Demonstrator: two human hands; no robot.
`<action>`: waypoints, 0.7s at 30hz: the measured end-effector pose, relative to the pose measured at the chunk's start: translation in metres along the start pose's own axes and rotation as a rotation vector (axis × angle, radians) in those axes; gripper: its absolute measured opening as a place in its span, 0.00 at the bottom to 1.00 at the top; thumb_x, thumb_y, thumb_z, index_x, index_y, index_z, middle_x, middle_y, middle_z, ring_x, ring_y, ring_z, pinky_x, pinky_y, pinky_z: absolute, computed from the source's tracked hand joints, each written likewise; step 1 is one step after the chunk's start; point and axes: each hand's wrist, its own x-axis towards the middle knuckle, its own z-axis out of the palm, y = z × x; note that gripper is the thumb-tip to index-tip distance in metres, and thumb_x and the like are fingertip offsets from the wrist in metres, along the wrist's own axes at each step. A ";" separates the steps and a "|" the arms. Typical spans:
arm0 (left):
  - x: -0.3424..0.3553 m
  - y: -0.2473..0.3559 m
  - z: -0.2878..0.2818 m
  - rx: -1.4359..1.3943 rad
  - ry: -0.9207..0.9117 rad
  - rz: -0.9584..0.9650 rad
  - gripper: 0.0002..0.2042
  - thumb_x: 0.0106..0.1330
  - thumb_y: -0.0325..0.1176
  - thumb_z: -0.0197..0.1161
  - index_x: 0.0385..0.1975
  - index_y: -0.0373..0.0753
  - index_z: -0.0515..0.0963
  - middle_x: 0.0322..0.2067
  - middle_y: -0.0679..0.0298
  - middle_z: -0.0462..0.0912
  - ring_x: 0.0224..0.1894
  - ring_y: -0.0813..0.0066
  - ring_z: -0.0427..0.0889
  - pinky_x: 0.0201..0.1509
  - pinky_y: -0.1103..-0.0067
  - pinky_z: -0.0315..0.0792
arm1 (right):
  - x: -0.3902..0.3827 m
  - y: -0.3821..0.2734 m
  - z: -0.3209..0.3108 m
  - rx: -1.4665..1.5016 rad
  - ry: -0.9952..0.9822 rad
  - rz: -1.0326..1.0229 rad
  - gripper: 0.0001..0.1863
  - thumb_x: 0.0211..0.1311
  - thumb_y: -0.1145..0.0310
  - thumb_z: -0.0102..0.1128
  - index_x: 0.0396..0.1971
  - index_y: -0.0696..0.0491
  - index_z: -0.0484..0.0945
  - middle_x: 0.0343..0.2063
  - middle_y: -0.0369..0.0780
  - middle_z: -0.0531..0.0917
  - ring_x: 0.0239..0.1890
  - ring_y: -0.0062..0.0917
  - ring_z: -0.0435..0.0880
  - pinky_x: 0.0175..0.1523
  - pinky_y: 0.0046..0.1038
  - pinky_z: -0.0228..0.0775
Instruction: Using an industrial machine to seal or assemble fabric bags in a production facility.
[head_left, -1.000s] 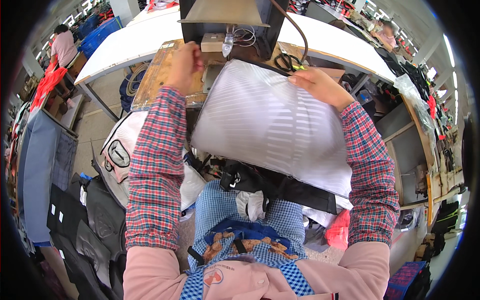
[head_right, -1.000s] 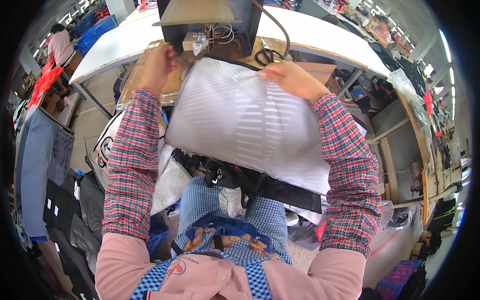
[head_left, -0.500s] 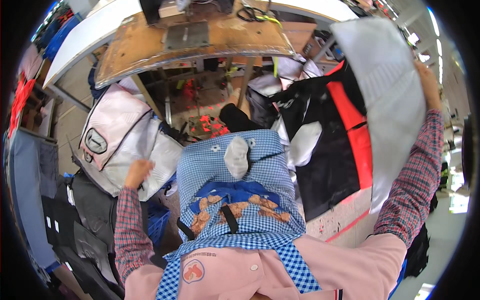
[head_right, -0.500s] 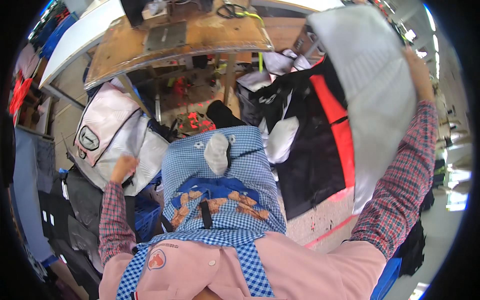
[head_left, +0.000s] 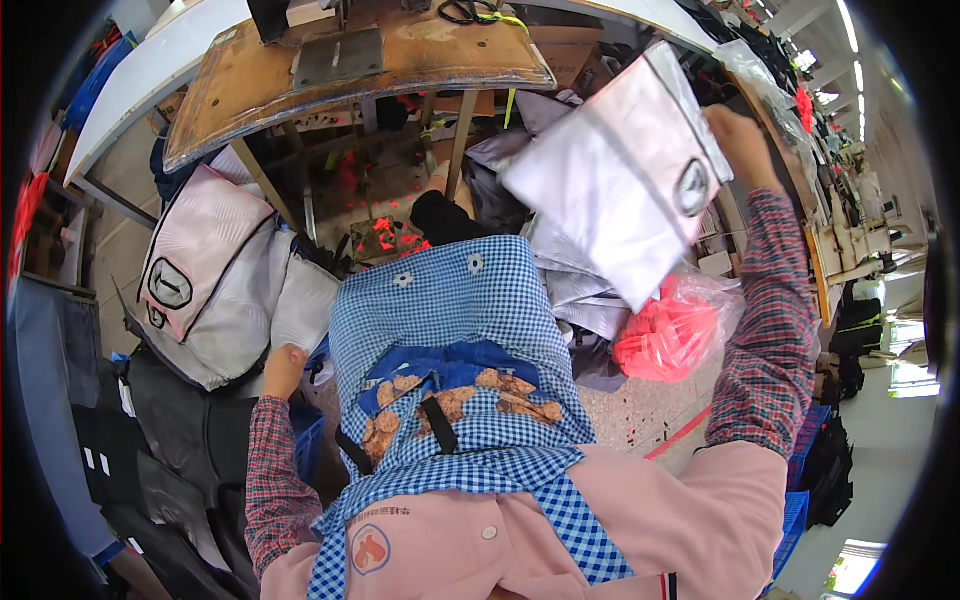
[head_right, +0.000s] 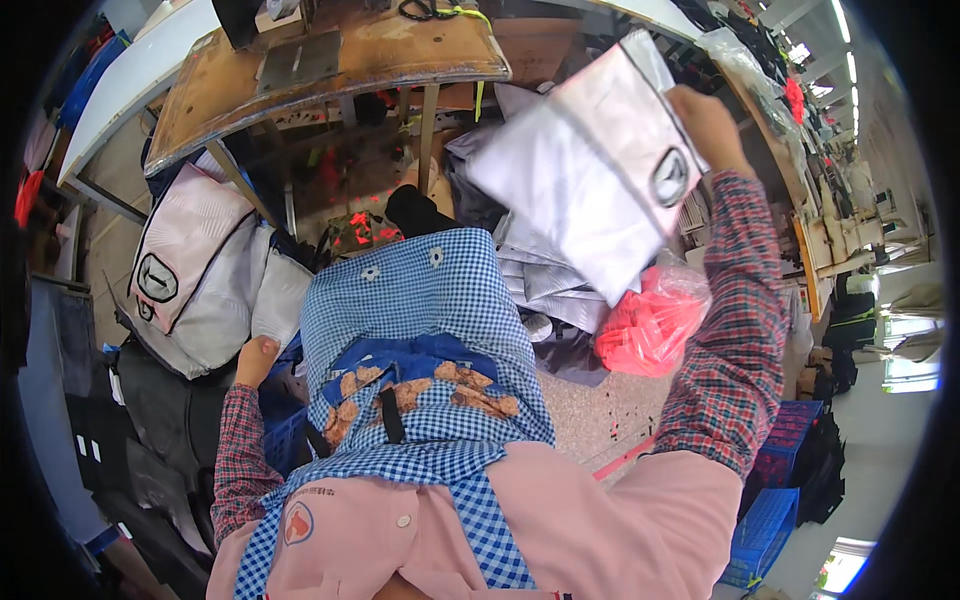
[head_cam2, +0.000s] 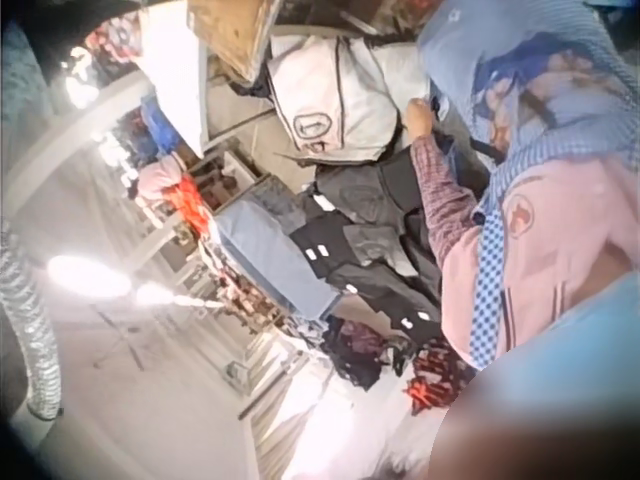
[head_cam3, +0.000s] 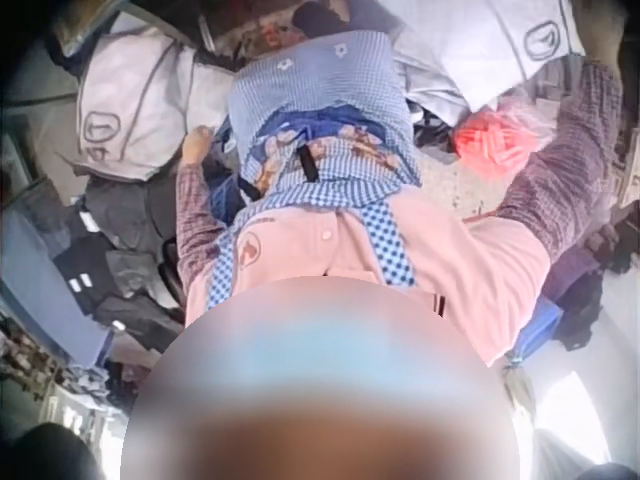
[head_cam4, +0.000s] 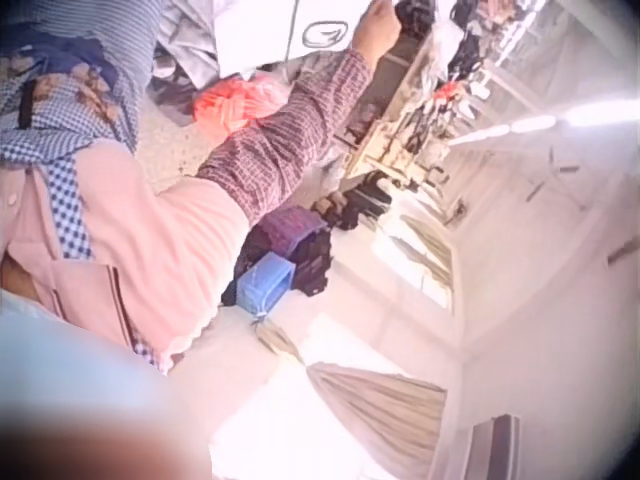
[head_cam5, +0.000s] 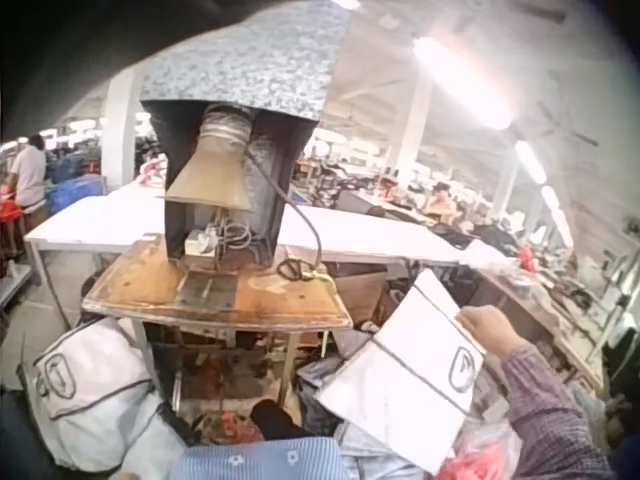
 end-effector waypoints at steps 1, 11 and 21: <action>-0.001 -0.005 0.002 -0.057 0.019 -0.002 0.13 0.59 0.39 0.62 0.27 0.33 0.78 0.25 0.49 0.81 0.30 0.50 0.80 0.37 0.65 0.73 | -0.007 -0.004 0.018 -0.001 -0.049 0.000 0.13 0.65 0.58 0.51 0.41 0.49 0.80 0.33 0.50 0.82 0.38 0.45 0.82 0.42 0.38 0.72; 0.042 -0.049 0.059 0.050 0.119 -0.021 0.30 0.53 0.36 0.66 0.56 0.31 0.66 0.50 0.43 0.74 0.54 0.48 0.73 0.58 0.65 0.67 | -0.123 -0.014 0.157 0.100 -0.575 -0.090 0.14 0.63 0.58 0.54 0.33 0.53 0.81 0.28 0.49 0.82 0.33 0.45 0.81 0.38 0.41 0.71; 0.099 -0.020 0.079 0.073 0.006 -0.366 0.37 0.54 0.46 0.68 0.62 0.40 0.61 0.61 0.50 0.64 0.61 0.51 0.66 0.56 0.56 0.68 | -0.269 0.001 0.211 0.074 -0.998 0.156 0.12 0.61 0.62 0.54 0.29 0.56 0.79 0.25 0.47 0.82 0.30 0.41 0.81 0.36 0.38 0.70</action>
